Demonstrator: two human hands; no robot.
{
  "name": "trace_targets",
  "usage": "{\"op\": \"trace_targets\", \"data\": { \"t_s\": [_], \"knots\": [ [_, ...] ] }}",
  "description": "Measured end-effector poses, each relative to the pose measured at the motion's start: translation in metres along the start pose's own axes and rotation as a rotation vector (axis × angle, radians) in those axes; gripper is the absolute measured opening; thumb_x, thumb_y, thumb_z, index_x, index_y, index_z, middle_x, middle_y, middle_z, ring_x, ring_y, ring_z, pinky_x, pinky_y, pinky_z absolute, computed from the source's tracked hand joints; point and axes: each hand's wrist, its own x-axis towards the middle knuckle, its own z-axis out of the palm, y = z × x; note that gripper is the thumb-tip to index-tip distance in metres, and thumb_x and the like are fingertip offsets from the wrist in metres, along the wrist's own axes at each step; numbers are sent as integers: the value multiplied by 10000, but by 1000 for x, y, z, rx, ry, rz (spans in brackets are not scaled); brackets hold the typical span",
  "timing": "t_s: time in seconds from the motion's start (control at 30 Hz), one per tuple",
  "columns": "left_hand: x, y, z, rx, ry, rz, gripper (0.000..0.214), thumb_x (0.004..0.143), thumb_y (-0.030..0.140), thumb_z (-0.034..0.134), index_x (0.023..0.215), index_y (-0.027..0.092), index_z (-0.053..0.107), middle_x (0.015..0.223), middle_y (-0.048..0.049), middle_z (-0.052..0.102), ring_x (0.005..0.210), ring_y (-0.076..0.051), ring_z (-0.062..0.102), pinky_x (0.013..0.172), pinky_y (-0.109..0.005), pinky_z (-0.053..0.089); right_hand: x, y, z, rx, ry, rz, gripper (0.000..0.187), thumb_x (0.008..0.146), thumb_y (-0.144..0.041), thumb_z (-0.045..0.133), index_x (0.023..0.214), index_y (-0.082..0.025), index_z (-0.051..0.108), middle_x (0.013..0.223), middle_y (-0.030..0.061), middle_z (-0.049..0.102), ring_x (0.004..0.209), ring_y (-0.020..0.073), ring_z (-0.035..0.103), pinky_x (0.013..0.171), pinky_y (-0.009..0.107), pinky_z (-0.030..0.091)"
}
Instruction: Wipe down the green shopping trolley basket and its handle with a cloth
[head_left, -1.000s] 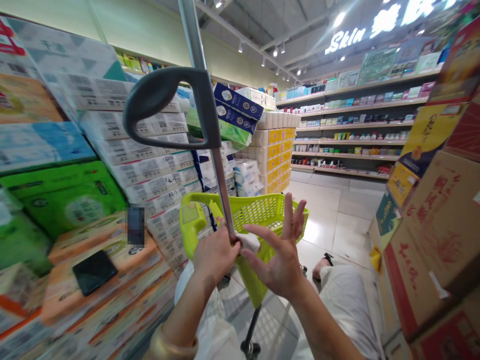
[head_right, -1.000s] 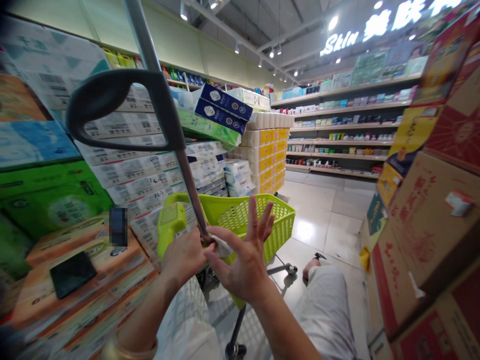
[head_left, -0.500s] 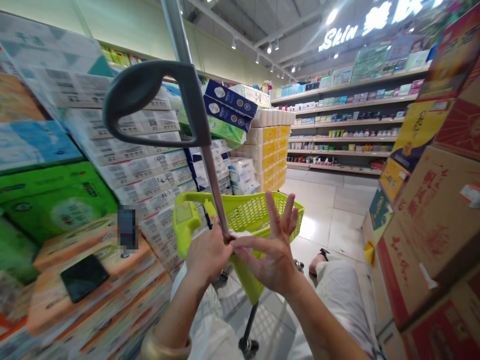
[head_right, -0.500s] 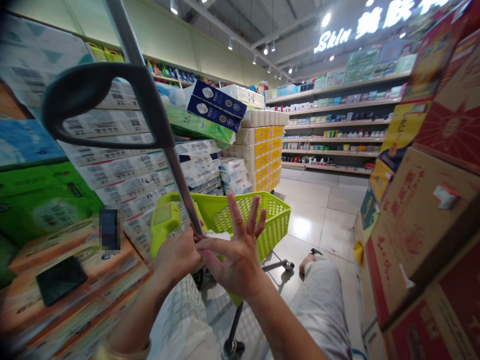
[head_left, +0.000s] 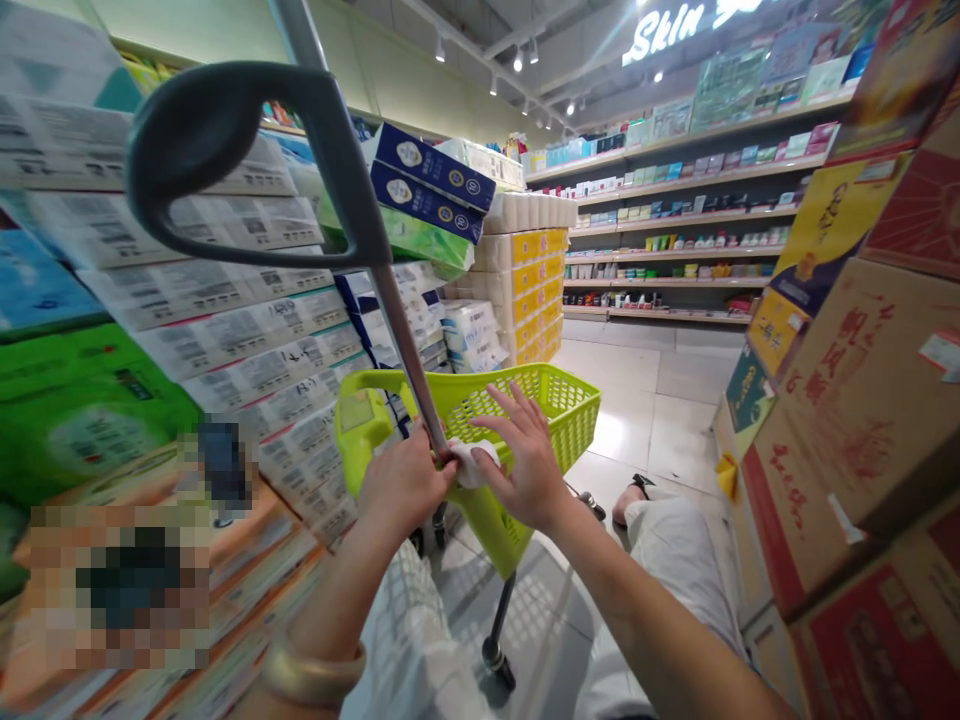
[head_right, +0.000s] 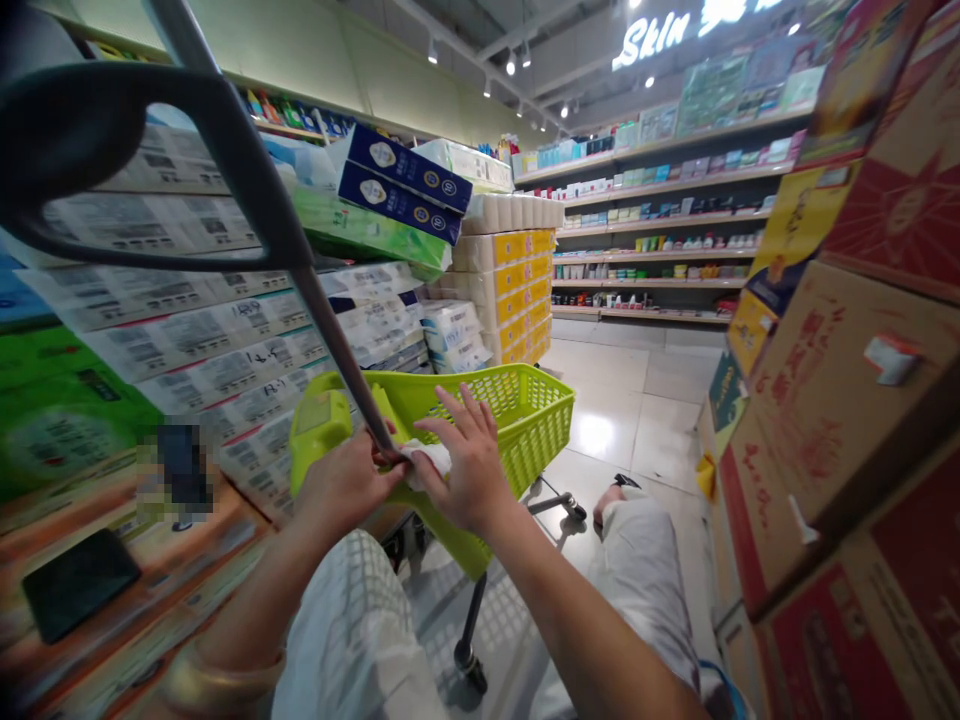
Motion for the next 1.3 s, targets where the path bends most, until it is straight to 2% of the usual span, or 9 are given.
{"op": "trace_targets", "data": {
  "t_s": [0.13, 0.27, 0.47, 0.67, 0.9, 1.17, 1.3],
  "knots": [
    [16, -5, 8, -64, 9, 33, 449, 807, 417, 560, 1214, 239, 489, 992, -53, 724, 969, -241, 674, 766, -289, 486, 9, 24, 20, 54, -90, 3, 436, 862, -286, 540, 1283, -181, 503, 1426, 120, 446, 1396, 239, 300, 1155, 463, 239],
    [31, -9, 14, -84, 26, 47, 433, 797, 379, 561, 1209, 269, 485, 991, -11, 723, 941, -227, 682, 769, -292, 487, 20, 34, 37, 107, -169, 11, 553, 842, -257, 529, 1370, -157, 399, 1421, 130, 445, 1346, 226, 380, 1132, 416, 312],
    [51, -12, 18, -63, 10, 48, 415, 801, 372, 527, 1194, 243, 488, 972, -14, 723, 862, -222, 690, 720, -297, 486, 31, 43, 55, 171, -252, 138, 510, 850, -218, 484, 1354, -164, 427, 1197, 103, 629, 1071, 239, 604, 960, 402, 476],
    [72, -17, 27, -106, 0, 107, 334, 825, 401, 452, 1088, 227, 561, 956, -36, 728, 856, -225, 687, 735, -308, 494, 33, 61, 66, 103, -206, 107, 402, 884, -232, 456, 1279, -181, 510, 1145, 103, 639, 1029, 224, 589, 922, 368, 469],
    [95, -9, 35, -235, 27, 232, 255, 826, 409, 418, 949, 252, 577, 1018, -32, 707, 823, -198, 670, 761, -299, 500, 32, 82, 62, -23, -177, 89, 327, 856, -195, 485, 1176, -218, 548, 1094, 72, 622, 1039, 220, 530, 957, 393, 395],
    [116, 5, 39, -216, 30, 280, 226, 840, 407, 400, 897, 247, 549, 822, -23, 699, 753, -207, 664, 700, -296, 480, 35, 114, 49, -58, -180, 79, 337, 836, -156, 481, 1162, -214, 541, 1107, 64, 610, 1041, 208, 522, 974, 371, 372],
    [126, 6, 43, -200, 54, 292, 215, 840, 417, 410, 866, 243, 533, 788, -19, 698, 739, -207, 664, 688, -296, 473, 40, 124, 47, -111, -137, 171, 273, 855, -156, 462, 1101, -207, 570, 1044, 68, 622, 994, 216, 526, 943, 384, 390]
  ]
}}
